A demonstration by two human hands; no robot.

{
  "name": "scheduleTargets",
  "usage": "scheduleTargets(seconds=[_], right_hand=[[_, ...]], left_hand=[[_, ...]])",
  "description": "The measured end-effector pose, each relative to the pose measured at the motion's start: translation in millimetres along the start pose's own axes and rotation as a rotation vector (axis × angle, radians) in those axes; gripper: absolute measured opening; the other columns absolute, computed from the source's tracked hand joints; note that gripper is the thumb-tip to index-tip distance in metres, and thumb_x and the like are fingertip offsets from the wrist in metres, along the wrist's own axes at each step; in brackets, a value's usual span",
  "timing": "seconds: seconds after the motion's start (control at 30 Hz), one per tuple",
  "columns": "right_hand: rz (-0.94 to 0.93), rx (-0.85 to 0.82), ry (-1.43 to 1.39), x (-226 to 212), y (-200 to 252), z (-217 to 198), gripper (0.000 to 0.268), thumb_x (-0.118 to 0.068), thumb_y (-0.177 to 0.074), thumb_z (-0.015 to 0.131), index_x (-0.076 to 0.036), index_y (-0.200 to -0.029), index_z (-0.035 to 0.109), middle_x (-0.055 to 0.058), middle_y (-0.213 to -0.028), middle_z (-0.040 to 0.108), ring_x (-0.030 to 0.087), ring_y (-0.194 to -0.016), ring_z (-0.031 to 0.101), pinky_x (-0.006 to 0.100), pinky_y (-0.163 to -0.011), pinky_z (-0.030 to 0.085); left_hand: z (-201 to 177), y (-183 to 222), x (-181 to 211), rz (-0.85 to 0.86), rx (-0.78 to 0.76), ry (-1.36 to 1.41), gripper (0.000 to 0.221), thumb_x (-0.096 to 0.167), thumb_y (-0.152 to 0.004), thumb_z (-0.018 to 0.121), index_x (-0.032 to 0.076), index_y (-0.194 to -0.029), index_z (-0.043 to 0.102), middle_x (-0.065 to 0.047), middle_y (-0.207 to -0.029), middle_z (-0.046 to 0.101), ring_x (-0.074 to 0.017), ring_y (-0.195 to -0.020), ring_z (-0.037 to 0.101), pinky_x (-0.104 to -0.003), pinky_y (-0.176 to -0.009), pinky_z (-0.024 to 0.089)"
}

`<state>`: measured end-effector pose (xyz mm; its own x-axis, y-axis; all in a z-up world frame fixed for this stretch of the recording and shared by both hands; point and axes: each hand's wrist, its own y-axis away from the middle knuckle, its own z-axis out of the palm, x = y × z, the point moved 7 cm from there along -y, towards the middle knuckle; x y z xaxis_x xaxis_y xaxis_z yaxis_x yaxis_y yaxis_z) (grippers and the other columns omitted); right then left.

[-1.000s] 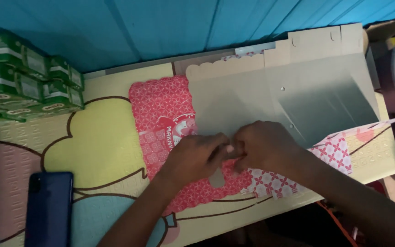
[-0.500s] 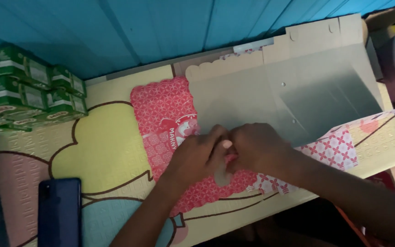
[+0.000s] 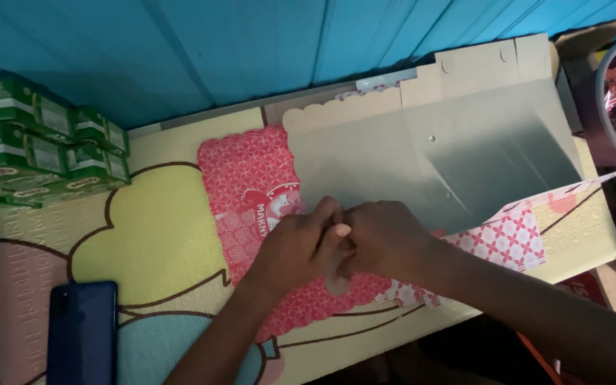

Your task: The person folds and assembles a decorative printed cardboard gift box on a low table, pressing the side flaps and edges flat by hand, turning the box around to work on different sides, and adjusting the folded panels to shape the box.

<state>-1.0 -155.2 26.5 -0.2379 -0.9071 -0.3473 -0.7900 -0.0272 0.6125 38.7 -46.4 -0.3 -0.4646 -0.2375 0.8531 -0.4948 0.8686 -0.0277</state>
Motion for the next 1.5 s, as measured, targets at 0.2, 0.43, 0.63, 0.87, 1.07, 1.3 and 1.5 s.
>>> scheduleTargets(seconds=[0.2,0.43,0.63,0.87,1.07,1.3,1.5], right_hand=[[0.054,-0.065,0.116,10.1,-2.1,1.7,0.043,-0.048,-0.07,0.081,-0.008,-0.085,0.075,0.013,-0.081,0.075,0.04,-0.086,0.075,0.055,-0.075,0.058],[0.059,-0.114,0.129,20.2,3.4,-5.0,0.035,-0.044,-0.073,0.087,-0.013,-0.083,0.076,0.008,-0.081,0.074,0.035,-0.086,0.073,0.048,-0.078,0.058],[0.092,-0.125,0.17,31.2,5.8,-9.1,0.038,-0.047,-0.072,0.09,-0.014,-0.087,0.078,0.008,-0.084,0.076,0.036,-0.089,0.074,0.048,-0.081,0.058],[0.113,-0.147,0.176,47.5,8.0,-10.6,0.036,-0.046,-0.074,0.091,-0.015,-0.086,0.078,0.008,-0.084,0.075,0.037,-0.087,0.075,0.048,-0.08,0.057],[0.209,-0.161,0.122,50.6,14.8,-22.3,0.035,-0.042,-0.074,0.093,-0.011,-0.081,0.078,0.009,-0.08,0.075,0.035,-0.086,0.075,0.046,-0.081,0.058],[0.275,-0.119,0.112,69.7,18.0,-27.6,0.034,-0.043,-0.071,0.096,-0.016,-0.078,0.077,0.005,-0.075,0.073,0.03,-0.077,0.074,0.042,-0.078,0.059],[0.28,-0.085,0.133,85.3,21.5,-30.5,0.03,-0.038,-0.068,0.096,-0.016,-0.079,0.078,0.008,-0.079,0.076,0.036,-0.085,0.075,0.045,-0.078,0.059]], left_hand=[[-2.7,0.2,2.8,0.001,0.004,0.036,0.03,0.04,-0.108,0.039,0.014,-0.107,0.054,-0.014,-0.07,0.071,-0.0374,-0.069,0.077,-0.045,-0.067,0.06],[-2.9,-0.2,5.0,0.017,0.012,0.012,0.025,0.036,-0.107,0.044,0.013,-0.109,0.053,-0.017,-0.071,0.071,-0.0412,-0.072,0.076,-0.052,-0.067,0.059],[-2.4,-2.1,4.1,0.012,0.017,0.072,0.023,0.032,-0.106,0.046,0.012,-0.108,0.057,-0.016,-0.072,0.072,-0.0374,-0.069,0.077,-0.045,-0.066,0.061],[0.1,-1.6,4.0,-0.006,0.024,0.06,0.021,0.031,-0.105,0.049,0.013,-0.108,0.057,-0.017,-0.071,0.072,-0.0383,-0.068,0.077,-0.048,-0.064,0.06],[0.2,-2.3,3.0,0.0,0.029,0.041,0.014,0.027,-0.104,0.053,0.015,-0.108,0.057,-0.015,-0.063,0.068,-0.0355,-0.059,0.074,-0.046,-0.06,0.059],[5.6,-4.7,-2.8,-0.002,0.018,0.045,0.014,0.028,-0.105,0.05,0.016,-0.107,0.057,-0.01,-0.061,0.067,-0.0275,-0.054,0.073,-0.039,-0.058,0.058],[5.6,-6.7,-2.5,-0.033,0.0,0.061,0.018,0.029,-0.105,0.051,0.014,-0.106,0.06,-0.013,-0.06,0.066,-0.0311,-0.053,0.072,-0.042,-0.056,0.057]])
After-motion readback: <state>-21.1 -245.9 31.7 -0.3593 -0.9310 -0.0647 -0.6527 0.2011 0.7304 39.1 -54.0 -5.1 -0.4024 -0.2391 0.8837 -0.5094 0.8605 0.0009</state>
